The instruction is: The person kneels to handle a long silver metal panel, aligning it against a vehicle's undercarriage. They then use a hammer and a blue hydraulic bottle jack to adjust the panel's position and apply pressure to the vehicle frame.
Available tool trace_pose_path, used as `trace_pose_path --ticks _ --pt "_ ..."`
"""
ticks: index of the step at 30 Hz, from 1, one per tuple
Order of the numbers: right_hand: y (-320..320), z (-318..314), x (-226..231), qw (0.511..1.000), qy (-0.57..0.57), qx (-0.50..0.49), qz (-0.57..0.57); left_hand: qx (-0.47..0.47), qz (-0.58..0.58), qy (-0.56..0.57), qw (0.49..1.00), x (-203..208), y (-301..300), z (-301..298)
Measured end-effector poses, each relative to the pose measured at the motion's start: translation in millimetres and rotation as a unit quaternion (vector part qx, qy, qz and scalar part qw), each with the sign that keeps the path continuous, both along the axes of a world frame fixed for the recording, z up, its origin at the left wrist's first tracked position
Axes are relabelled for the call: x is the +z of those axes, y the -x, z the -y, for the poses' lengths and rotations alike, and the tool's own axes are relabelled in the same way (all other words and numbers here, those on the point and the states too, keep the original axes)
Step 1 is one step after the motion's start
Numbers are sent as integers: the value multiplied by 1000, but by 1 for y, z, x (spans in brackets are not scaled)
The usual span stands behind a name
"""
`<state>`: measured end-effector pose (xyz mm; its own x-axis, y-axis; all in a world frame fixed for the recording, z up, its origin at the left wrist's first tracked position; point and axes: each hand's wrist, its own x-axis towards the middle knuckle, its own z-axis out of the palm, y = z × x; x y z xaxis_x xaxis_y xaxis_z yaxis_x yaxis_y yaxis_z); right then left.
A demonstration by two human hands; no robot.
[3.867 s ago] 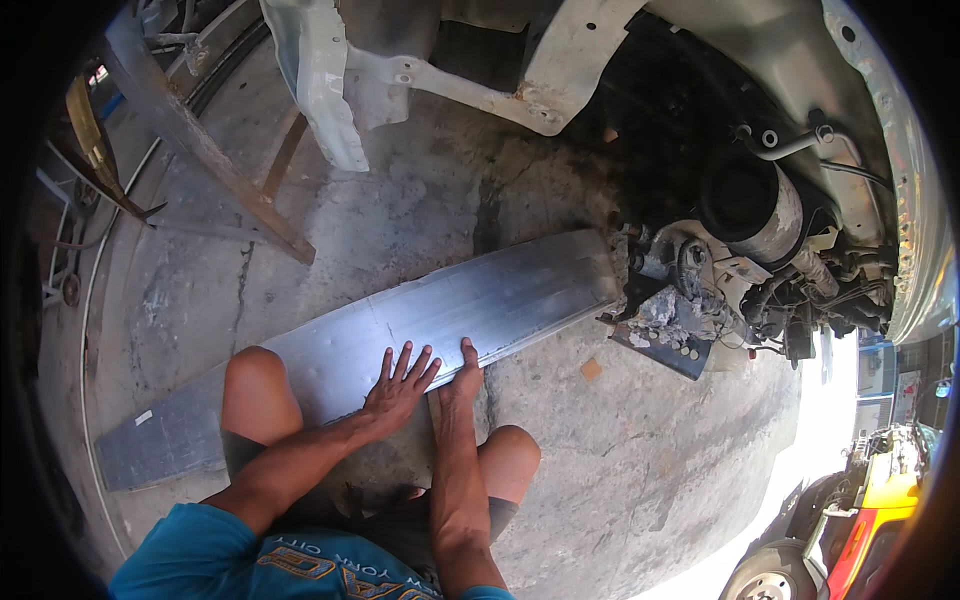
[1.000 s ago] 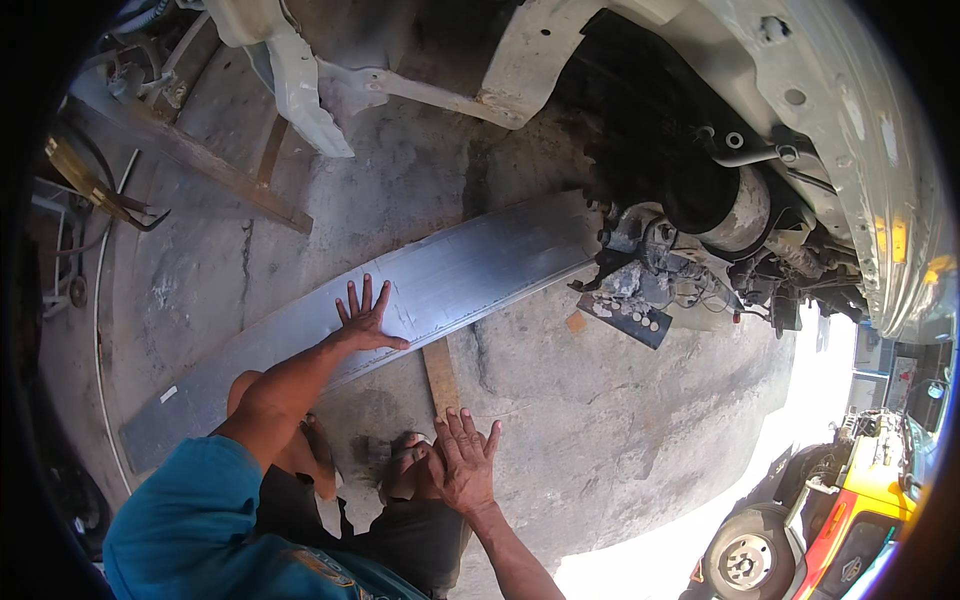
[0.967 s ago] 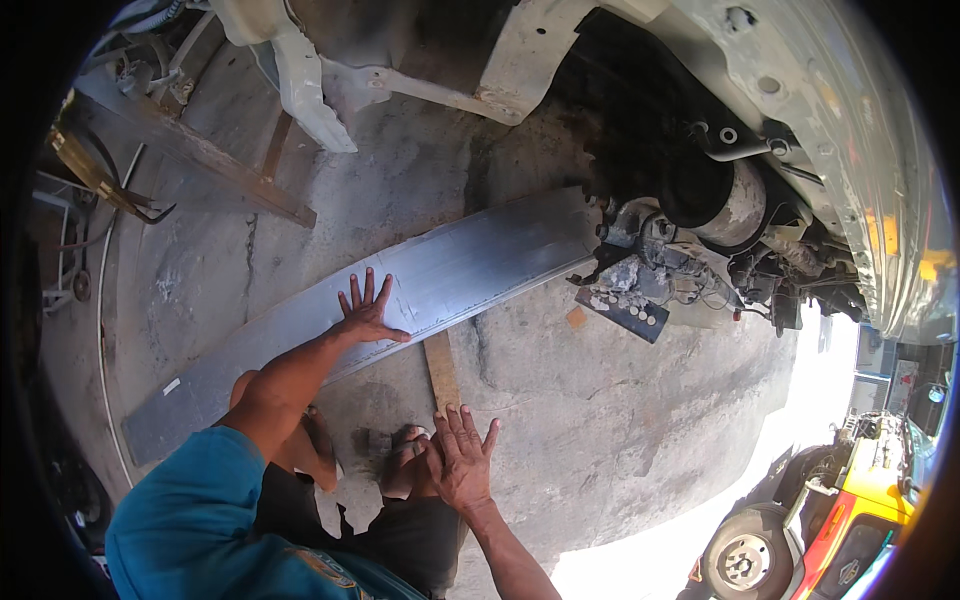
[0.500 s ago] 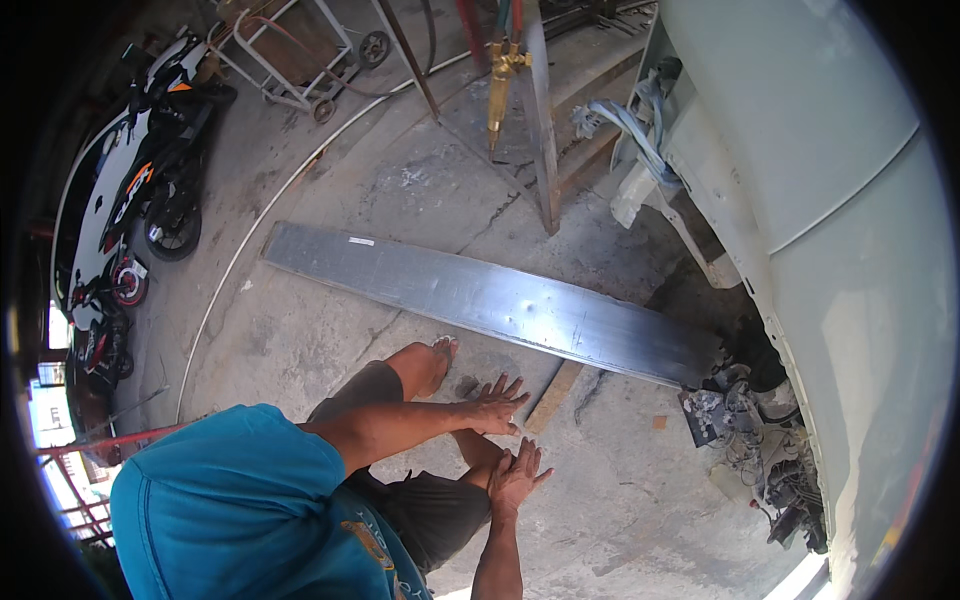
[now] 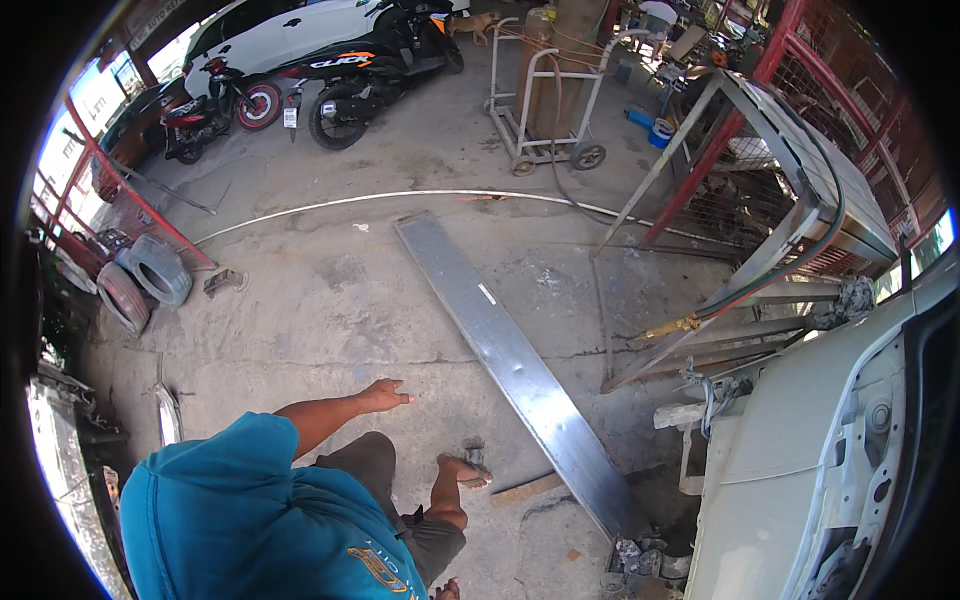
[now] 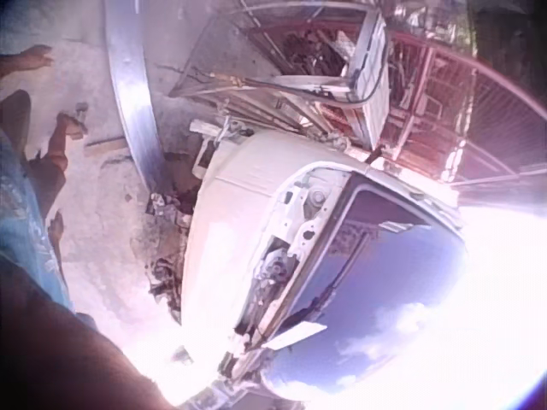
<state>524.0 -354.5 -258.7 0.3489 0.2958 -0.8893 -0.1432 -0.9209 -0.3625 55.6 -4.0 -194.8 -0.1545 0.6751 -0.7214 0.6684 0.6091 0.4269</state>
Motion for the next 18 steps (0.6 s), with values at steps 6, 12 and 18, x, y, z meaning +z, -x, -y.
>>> trace_pose_path --ticks 6,12,18 --pt "25 -32 18 977 15 209 -40 89 1 -16 996 10 108 196" --pt "37 -70 56 890 7 456 -16 282 -89 40 955 6 148 478" --pt "65 -136 78 575 -46 815 52 525 -98 119 837 20 110 677"
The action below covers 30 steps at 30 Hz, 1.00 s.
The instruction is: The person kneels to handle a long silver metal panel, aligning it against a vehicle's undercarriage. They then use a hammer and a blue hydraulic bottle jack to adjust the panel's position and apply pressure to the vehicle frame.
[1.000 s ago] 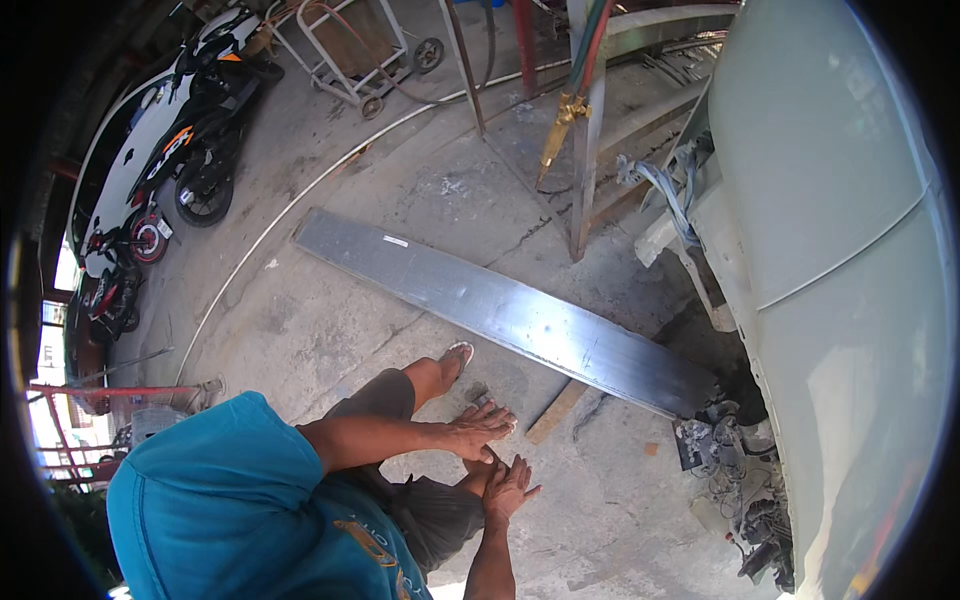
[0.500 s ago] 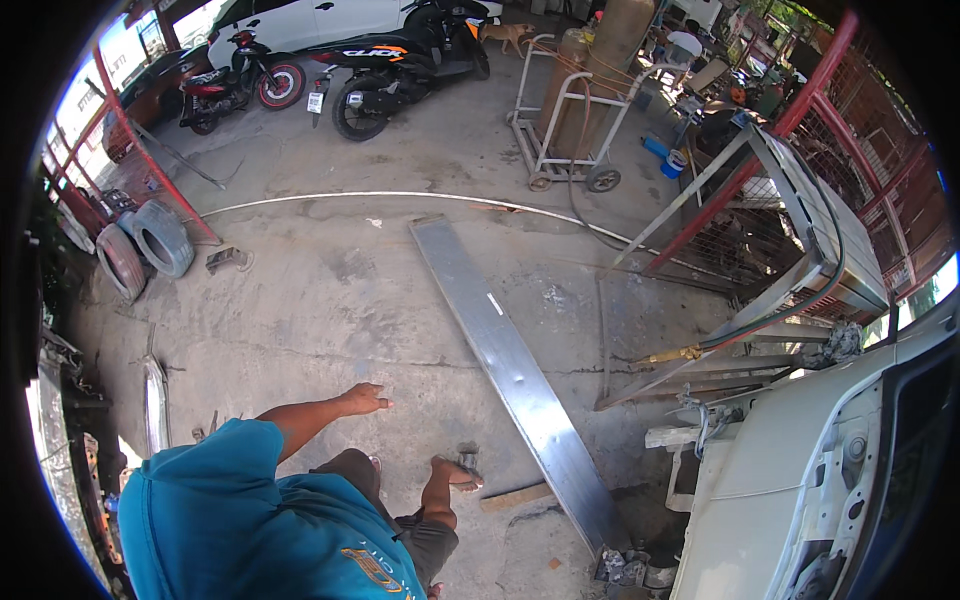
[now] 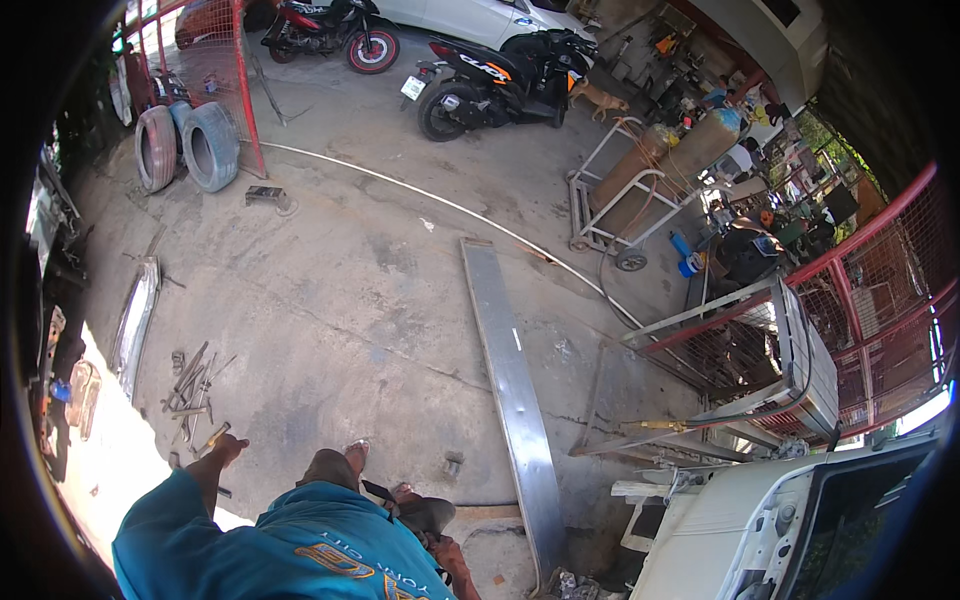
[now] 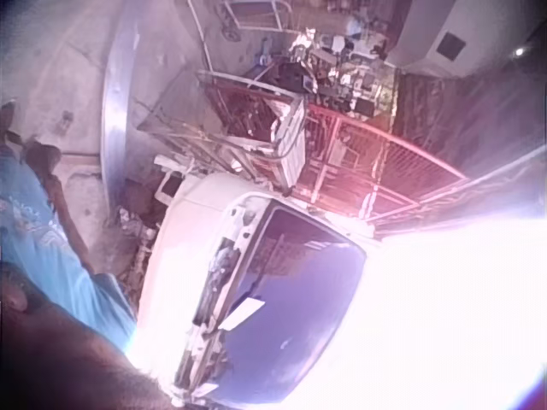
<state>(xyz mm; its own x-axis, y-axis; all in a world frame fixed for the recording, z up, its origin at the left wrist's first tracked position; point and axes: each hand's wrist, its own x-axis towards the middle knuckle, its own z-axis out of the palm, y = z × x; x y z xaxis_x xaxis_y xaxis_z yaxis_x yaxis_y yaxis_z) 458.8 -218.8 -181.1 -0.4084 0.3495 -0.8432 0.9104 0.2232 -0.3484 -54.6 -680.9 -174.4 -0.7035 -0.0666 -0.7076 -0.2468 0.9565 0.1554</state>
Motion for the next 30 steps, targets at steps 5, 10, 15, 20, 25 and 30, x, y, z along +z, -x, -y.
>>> trace_pose_path --ticks 5,10,15,20,25,30 --pt "28 -64 15 872 -22 449 -193 189 -31 -152 970 78 -97 -16" --pt "84 -76 46 947 151 -227 -171 207 30 -128 970 86 -228 4" --pt "100 -97 30 974 134 -170 -62 168 83 -125 974 65 -325 42" --pt "146 -70 12 989 134 -63 13 509 88 -168 840 58 -409 86" --pt "234 -21 6 991 129 17 34 674 84 -191 709 11 -425 120" --pt "354 27 4 991 126 50 12 584 42 -195 787 49 -312 146"
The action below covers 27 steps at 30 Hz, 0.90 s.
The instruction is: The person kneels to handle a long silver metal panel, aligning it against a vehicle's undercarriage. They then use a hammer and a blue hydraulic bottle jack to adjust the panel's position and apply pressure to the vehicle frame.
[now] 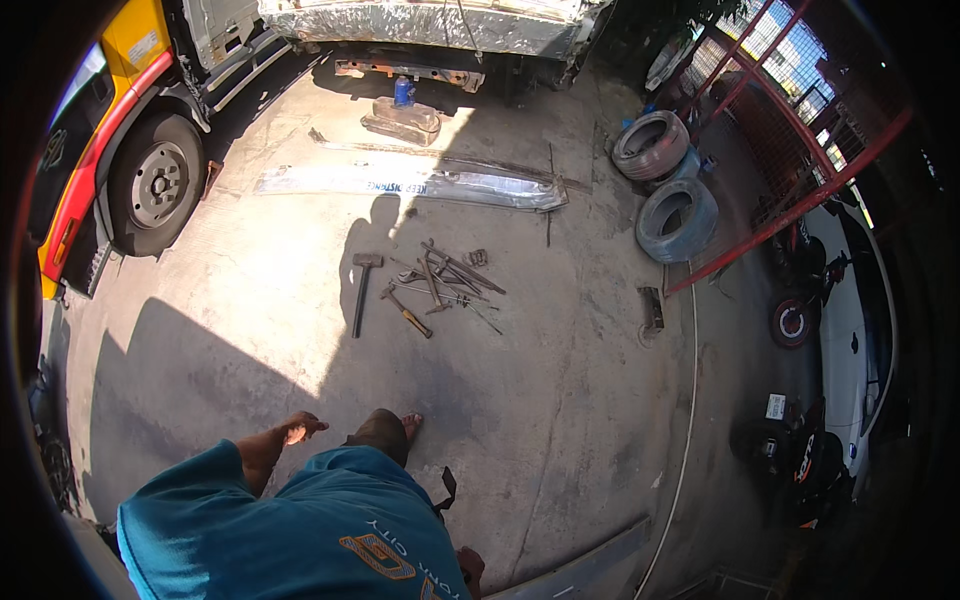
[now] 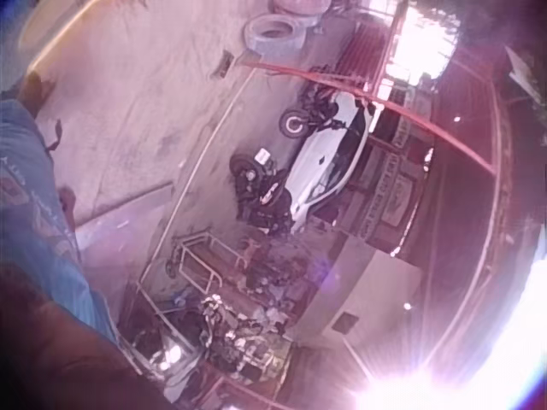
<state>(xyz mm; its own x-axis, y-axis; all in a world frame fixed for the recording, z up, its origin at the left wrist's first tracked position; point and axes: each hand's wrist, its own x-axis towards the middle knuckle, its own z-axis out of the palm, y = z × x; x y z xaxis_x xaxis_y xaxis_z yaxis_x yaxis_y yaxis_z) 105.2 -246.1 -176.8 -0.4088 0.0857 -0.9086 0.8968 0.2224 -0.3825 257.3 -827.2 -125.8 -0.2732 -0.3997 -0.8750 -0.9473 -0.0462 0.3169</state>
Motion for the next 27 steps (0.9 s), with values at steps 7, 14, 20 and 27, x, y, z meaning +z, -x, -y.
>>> trace_pose_path --ticks 7,14,20,27 --pt "204 128 49 996 31 32 -76 -157 -136 120 971 -26 173 59" --pt "324 178 38 984 73 143 -81 -98 -163 122 974 17 268 71" --pt "394 158 -22 981 45 184 51 60 -70 136 986 16 204 35" --pt "511 237 -32 950 56 303 50 386 45 -16 921 5 47 -61"
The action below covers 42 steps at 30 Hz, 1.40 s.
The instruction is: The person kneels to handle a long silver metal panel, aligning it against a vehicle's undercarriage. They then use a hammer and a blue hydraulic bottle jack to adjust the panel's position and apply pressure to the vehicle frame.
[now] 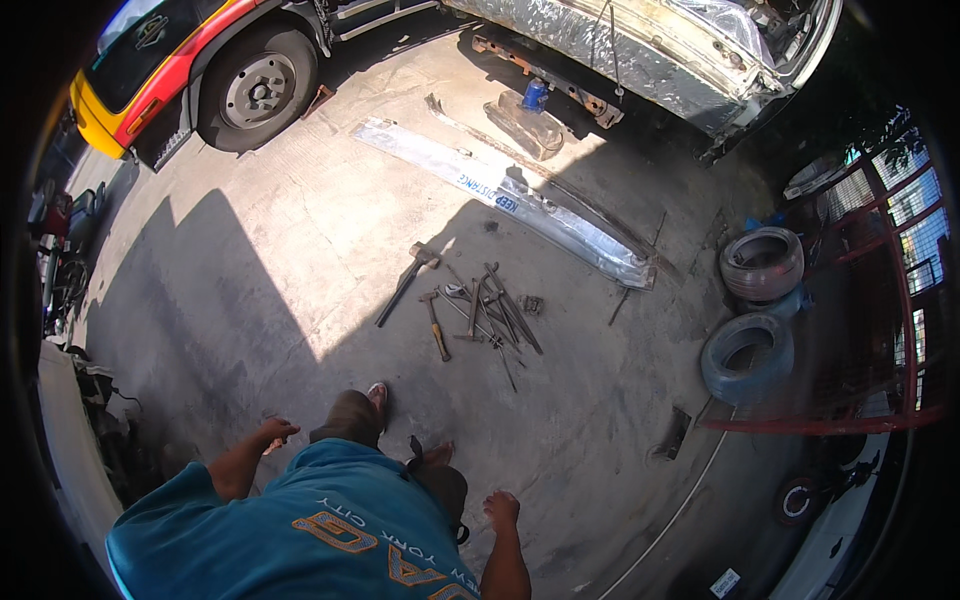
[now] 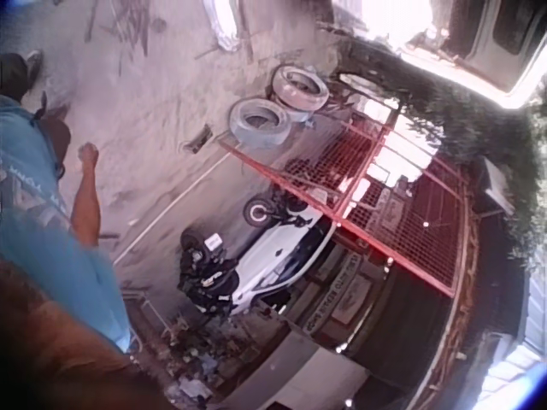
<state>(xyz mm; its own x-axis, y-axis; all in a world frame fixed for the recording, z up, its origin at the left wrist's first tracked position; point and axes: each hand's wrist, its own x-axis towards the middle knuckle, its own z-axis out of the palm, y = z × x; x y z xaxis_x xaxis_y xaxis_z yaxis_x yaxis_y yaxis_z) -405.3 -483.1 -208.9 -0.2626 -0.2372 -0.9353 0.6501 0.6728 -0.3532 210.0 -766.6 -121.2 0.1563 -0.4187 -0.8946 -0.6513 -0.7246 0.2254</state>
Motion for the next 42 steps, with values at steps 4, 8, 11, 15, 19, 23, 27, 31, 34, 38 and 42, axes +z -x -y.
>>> trace_pose_path --ticks 4,8,11,15,19,23,27,31,34,38,42 --pt "18 112 21 997 2 64 -51 200 33 -9 979 2 -35 -46" --pt "11 220 17 989 8 120 -89 256 29 -50 965 -16 -55 -21" --pt "-31 303 16 987 -9 130 -90 278 -5 -91 956 -30 -88 34" --pt "-111 411 4 990 -4 136 -42 229 -30 -62 971 -58 -142 181" --pt "-112 433 -49 988 70 105 87 129 -62 117 983 -56 -142 405" --pt "-204 618 35 974 -46 219 -14 56 -6 228 972 -13 -172 576" --pt "-195 716 24 984 -11 177 2 -97 -65 229 966 15 -116 716" --pt "-181 852 9 964 9 258 -71 -78 -403 -36 911 25 -70 805" --pt "-166 996 69 855 159 468 -158 -370 -271 -120 880 61 13 852" --pt "-138 1111 91 617 381 654 -213 -484 -210 125 840 67 84 927" --pt "-118 1144 61 632 391 650 -162 -493 -171 104 846 85 140 1014"
